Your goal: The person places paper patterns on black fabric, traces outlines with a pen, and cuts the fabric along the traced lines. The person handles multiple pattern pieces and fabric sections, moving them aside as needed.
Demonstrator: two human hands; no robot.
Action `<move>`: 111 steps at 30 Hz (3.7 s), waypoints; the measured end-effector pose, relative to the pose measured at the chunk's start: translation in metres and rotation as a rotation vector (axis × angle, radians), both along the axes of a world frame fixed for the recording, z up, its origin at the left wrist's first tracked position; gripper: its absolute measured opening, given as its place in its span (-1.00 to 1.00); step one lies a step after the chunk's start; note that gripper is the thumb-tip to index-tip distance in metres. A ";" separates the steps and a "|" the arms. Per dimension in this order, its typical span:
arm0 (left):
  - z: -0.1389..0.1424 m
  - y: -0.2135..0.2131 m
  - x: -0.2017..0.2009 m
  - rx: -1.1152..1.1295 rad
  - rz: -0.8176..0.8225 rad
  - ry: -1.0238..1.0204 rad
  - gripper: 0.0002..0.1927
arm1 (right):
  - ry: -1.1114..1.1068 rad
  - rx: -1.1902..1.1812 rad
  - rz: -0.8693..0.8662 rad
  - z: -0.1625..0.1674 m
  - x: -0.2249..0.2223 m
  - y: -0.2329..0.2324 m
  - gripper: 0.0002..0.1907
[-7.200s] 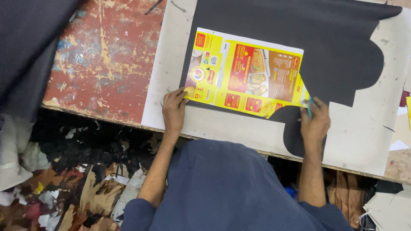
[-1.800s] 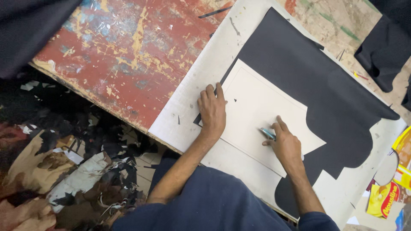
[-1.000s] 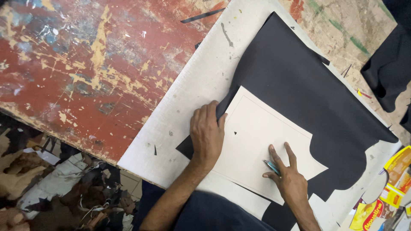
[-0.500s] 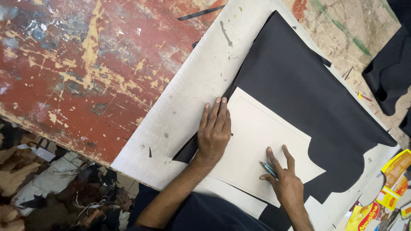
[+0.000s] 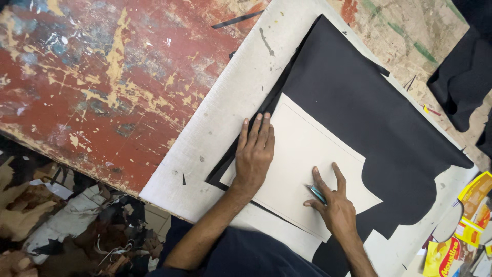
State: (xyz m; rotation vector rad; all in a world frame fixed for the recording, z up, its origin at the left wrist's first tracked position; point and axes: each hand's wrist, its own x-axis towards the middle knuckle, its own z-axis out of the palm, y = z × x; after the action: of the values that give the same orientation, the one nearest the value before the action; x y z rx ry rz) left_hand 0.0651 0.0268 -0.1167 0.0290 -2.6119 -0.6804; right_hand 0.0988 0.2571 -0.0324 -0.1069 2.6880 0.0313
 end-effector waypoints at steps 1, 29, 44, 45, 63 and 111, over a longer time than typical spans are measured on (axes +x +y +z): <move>0.001 -0.004 -0.001 0.034 0.028 0.000 -0.68 | -0.016 0.009 -0.014 0.000 -0.001 -0.002 0.03; 0.058 0.002 0.011 -0.295 -0.333 -0.475 0.32 | 0.444 -0.343 -0.104 0.002 0.105 0.023 -0.53; -0.006 0.012 0.071 -0.095 -0.370 -0.151 -0.04 | 0.774 -0.867 -0.598 -0.046 0.259 0.096 -0.72; -0.004 0.013 0.074 -0.084 -0.376 -0.146 -0.06 | 0.769 -0.856 -0.615 -0.046 0.258 0.098 -0.72; 0.046 0.030 0.114 -0.141 -0.302 -0.212 0.12 | 0.689 -0.815 -0.498 -0.030 0.269 0.113 -0.72; 0.059 0.031 0.128 -0.175 -0.213 -0.209 0.14 | 0.834 -0.678 -0.266 -0.050 0.272 0.115 -0.84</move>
State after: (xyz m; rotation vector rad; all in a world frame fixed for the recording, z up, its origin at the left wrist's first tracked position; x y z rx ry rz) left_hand 0.1933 0.0580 -0.0582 -0.2465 -2.8951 -0.5411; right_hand 0.3713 0.3718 -0.0820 0.0810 3.3644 -1.1522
